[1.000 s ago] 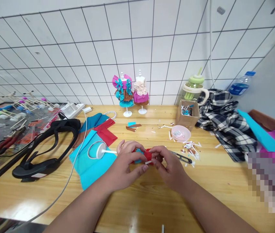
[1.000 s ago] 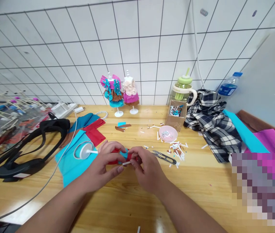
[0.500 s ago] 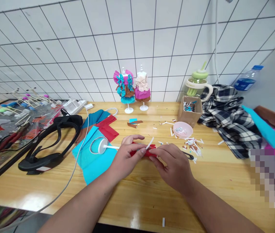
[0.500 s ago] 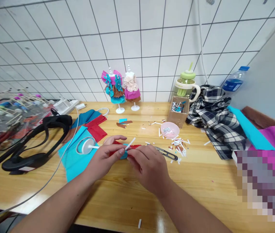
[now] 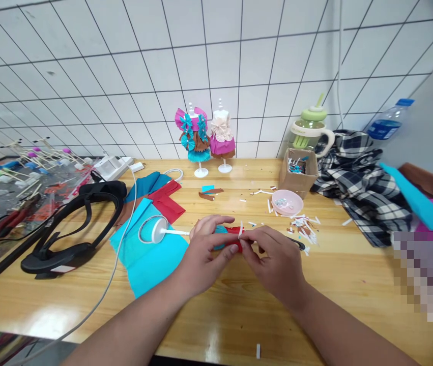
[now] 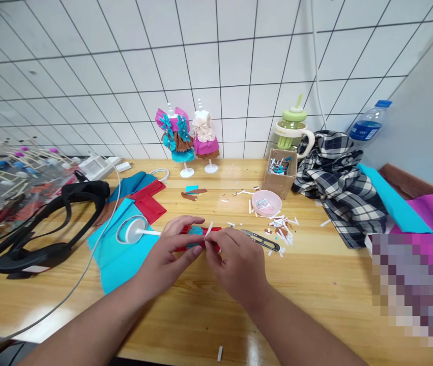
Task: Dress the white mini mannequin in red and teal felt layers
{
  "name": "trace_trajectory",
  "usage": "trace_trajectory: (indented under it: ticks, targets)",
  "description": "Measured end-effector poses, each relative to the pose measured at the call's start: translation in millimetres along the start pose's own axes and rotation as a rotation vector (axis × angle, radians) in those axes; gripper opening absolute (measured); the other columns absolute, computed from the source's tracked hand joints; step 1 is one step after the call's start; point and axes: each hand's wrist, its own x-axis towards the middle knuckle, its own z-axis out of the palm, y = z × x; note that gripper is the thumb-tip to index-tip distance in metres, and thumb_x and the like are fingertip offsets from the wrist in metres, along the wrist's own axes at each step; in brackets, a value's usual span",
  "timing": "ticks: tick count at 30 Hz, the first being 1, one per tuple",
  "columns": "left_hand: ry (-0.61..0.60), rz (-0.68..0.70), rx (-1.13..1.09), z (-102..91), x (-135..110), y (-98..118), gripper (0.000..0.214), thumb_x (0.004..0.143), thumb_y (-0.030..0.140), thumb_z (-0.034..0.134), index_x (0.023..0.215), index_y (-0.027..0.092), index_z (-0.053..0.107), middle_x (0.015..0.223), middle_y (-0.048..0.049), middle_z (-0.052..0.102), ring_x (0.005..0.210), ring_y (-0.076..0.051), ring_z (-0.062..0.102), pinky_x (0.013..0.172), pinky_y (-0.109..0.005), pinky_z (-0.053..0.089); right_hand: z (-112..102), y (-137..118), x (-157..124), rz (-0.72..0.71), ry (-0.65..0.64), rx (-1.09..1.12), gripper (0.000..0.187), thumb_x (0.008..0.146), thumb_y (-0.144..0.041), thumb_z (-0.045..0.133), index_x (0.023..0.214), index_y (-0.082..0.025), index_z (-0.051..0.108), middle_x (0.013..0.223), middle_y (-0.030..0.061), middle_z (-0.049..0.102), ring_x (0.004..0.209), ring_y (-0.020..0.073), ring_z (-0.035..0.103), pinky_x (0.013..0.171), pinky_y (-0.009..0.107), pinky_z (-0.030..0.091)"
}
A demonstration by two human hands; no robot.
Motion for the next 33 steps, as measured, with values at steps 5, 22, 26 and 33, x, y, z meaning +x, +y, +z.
trace_trajectory:
  ticks: [5, 22, 26, 33]
  targets:
    - [0.124, 0.012, 0.052, 2.6, 1.3, -2.0, 0.014, 0.086, 0.035, 0.062, 0.085, 0.028, 0.074, 0.108, -0.0029, 0.065, 0.107, -0.023, 0.053, 0.095, -0.041, 0.041, 3.5, -7.9, 1.0, 0.228, -0.030, 0.251, 0.008, 0.085, -0.023, 0.060, 0.085, -0.024, 0.069, 0.068, -0.0018, 0.064, 0.052, 0.0109, 0.052, 0.049, 0.023, 0.042]
    - [0.181, 0.055, -0.108, 0.5, 4.9, -1.8, 0.013, 0.078, 0.017, 0.063, 0.072, 0.023, 0.073, 0.079, -0.0022, 0.071, 0.081, -0.019, 0.061, 0.077, -0.036, 0.045, 2.3, -6.2, -1.5, -0.021, -0.003, 0.175, 0.017, 0.089, -0.017, 0.059, 0.101, -0.021, 0.070, 0.087, 0.0012, 0.073, 0.075, 0.0113, 0.066, 0.070, 0.022, 0.052]
    - [0.151, 0.002, -0.104, 2.2, 4.4, -2.7, 0.012, 0.082, 0.026, 0.065, 0.076, 0.025, 0.075, 0.084, -0.0031, 0.070, 0.087, -0.020, 0.061, 0.079, -0.036, 0.044, 2.4, -3.3, -2.6, -0.030, -0.013, 0.109, 0.016, 0.088, -0.018, 0.059, 0.100, -0.021, 0.070, 0.088, 0.0013, 0.073, 0.076, 0.0116, 0.066, 0.070, 0.023, 0.052]
    - [0.161, -0.051, -0.241, 3.5, 3.4, -5.3, 0.012, 0.081, 0.028, 0.066, 0.075, 0.023, 0.074, 0.079, -0.0034, 0.067, 0.081, -0.018, 0.062, 0.075, -0.033, 0.046, -0.1, -1.2, -3.1, -0.243, 0.012, -0.107, 0.020, 0.087, -0.016, 0.062, 0.106, -0.019, 0.069, 0.094, 0.0018, 0.075, 0.078, 0.0142, 0.067, 0.070, 0.026, 0.050]
